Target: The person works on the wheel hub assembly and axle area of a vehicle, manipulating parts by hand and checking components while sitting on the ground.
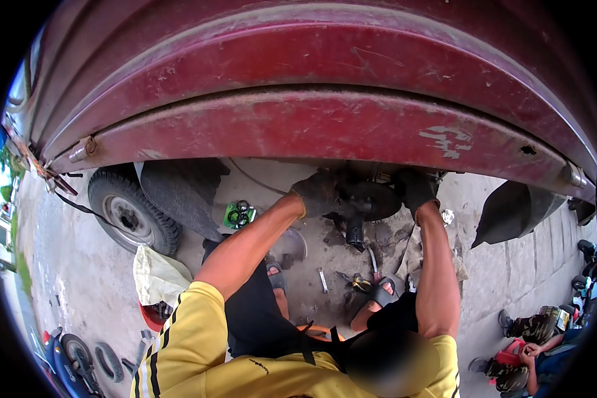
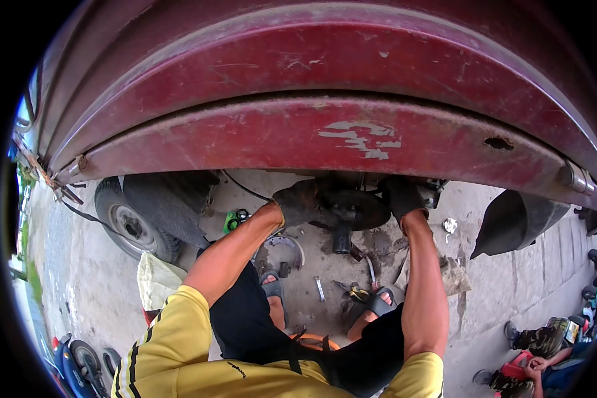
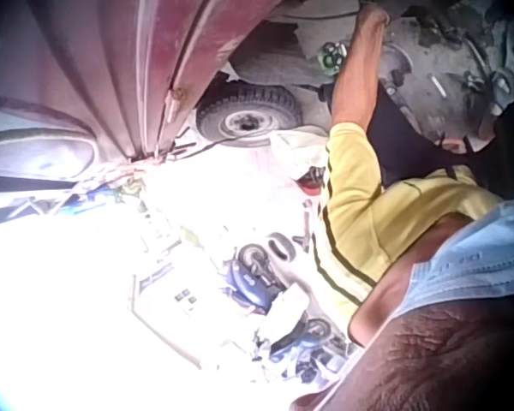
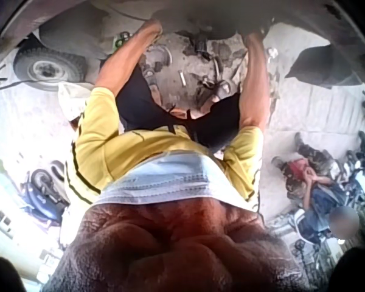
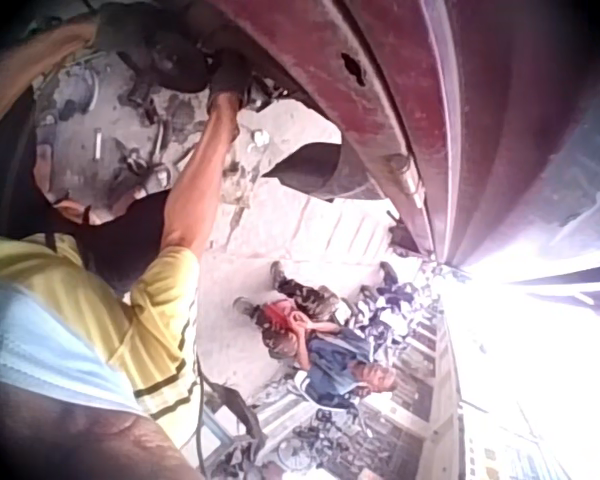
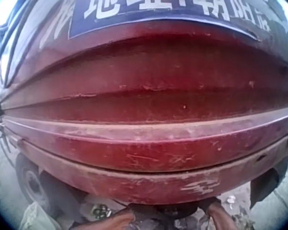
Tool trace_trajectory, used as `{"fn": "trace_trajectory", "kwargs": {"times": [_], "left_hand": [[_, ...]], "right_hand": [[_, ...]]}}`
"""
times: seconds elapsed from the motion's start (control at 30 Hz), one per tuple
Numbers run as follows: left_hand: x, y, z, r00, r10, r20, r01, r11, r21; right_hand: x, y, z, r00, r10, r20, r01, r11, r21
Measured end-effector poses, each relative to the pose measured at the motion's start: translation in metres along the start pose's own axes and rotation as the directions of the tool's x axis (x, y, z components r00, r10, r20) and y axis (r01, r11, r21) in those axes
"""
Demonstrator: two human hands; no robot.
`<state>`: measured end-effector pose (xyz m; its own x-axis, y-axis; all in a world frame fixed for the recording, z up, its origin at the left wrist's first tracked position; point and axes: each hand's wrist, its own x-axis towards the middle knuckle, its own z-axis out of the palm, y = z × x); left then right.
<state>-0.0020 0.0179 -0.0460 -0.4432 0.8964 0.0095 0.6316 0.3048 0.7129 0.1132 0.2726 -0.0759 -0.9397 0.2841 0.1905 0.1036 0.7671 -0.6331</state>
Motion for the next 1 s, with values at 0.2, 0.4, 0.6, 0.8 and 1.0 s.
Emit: {"fn": "trace_trajectory", "kwargs": {"times": [0.2, 0.4, 0.6, 0.8, 1.0], "left_hand": [[0.005, 0.007, -0.005, 0.994, 0.01, 0.105, -0.031, 0.978, 0.206], [-0.01, 0.059, -0.013, 0.995, 0.049, -0.092, -0.022, 0.961, 0.275], [0.0, 0.029, 0.003, 0.971, 0.192, -0.145, -0.141, 0.942, 0.306], [-0.006, 0.051, -0.022, 0.998, 0.047, 0.047, -0.059, 0.951, 0.303], [-0.017, 0.055, -0.005, 0.88, 0.366, -0.304, -0.188, 0.854, 0.485]], "right_hand": [[0.007, 0.0, 0.005, 0.976, 0.211, 0.049, -0.214, 0.976, 0.052], [0.004, 0.01, 0.011, 0.997, -0.061, -0.05, 0.054, 0.99, -0.129], [0.006, 0.011, 0.022, 0.956, -0.118, -0.268, 0.139, 0.988, 0.062], [0.006, 0.009, 0.011, 0.979, -0.202, -0.041, 0.174, 0.915, -0.364], [0.008, 0.0, 0.004, 0.995, 0.086, 0.058, -0.08, 0.991, -0.104]]}}
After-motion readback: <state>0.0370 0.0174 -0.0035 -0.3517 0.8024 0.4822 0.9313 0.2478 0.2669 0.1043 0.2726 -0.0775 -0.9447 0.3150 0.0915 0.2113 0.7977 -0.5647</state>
